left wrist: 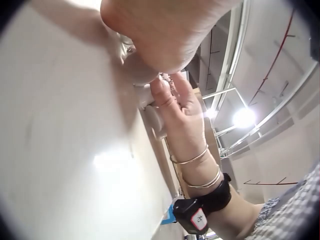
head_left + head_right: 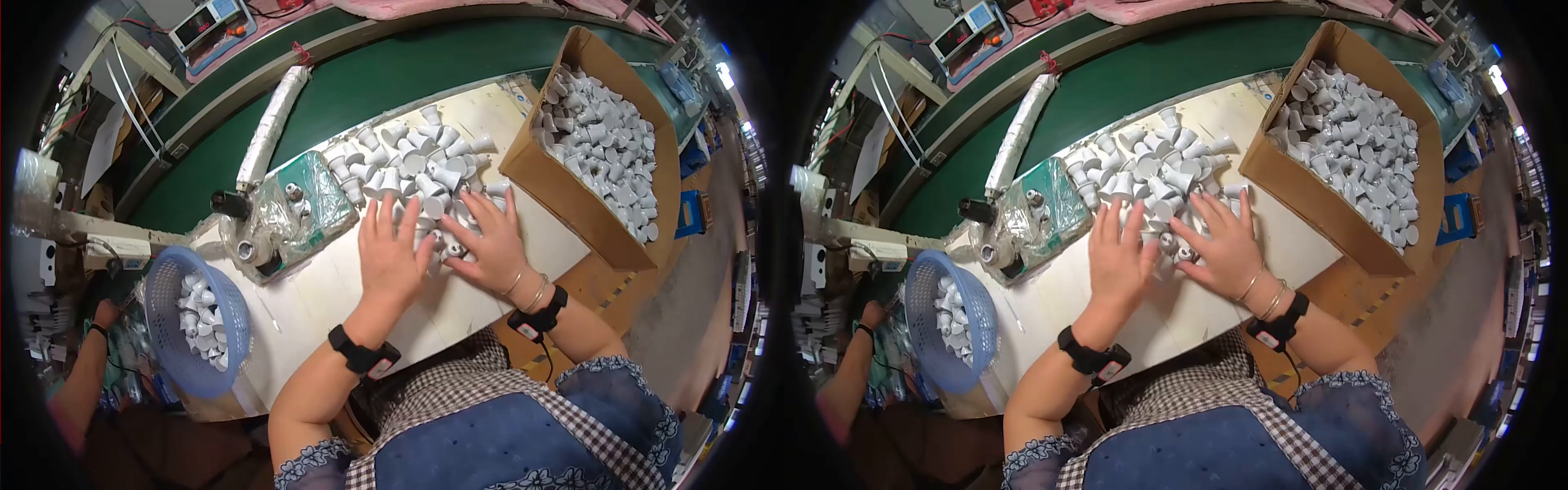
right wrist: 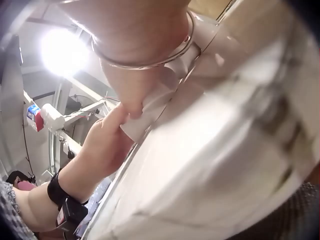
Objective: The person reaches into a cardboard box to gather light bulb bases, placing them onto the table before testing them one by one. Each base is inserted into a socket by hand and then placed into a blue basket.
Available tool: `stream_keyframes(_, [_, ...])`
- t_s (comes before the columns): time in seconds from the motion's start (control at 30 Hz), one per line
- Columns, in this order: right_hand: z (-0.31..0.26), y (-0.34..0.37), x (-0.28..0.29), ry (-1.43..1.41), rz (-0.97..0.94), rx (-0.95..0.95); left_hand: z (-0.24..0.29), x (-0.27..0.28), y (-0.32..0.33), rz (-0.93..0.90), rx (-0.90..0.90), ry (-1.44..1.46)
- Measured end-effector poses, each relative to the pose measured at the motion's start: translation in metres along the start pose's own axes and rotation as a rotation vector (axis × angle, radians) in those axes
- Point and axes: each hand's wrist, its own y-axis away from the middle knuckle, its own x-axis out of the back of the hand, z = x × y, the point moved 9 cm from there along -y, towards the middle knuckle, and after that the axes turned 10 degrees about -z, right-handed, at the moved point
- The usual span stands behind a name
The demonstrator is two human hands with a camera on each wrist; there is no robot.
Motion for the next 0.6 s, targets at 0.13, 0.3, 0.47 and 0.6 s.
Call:
stream_keyframes(0.13, [0.005,0.007,0.003,-0.035,0.043,-0.014,-0.050,0.041,-0.085,0.120,-0.002,-0.088])
stream_keyframes(0.3, [0.018,0.006,-0.004,0.000,0.081,-0.054,-0.094,-0.010,-0.134,-0.176,0.084,-0.168])
stream_keyframes(0.47, [0.026,0.008,0.005,0.031,0.159,-0.104,-0.061,-0.009,-0.124,-0.135,-0.040,-0.020])
stream_keyframes(0.6, [0.011,0.029,0.023,-0.041,0.240,-0.006,-0.063,0.043,-0.101,0.056,-0.005,0.155])
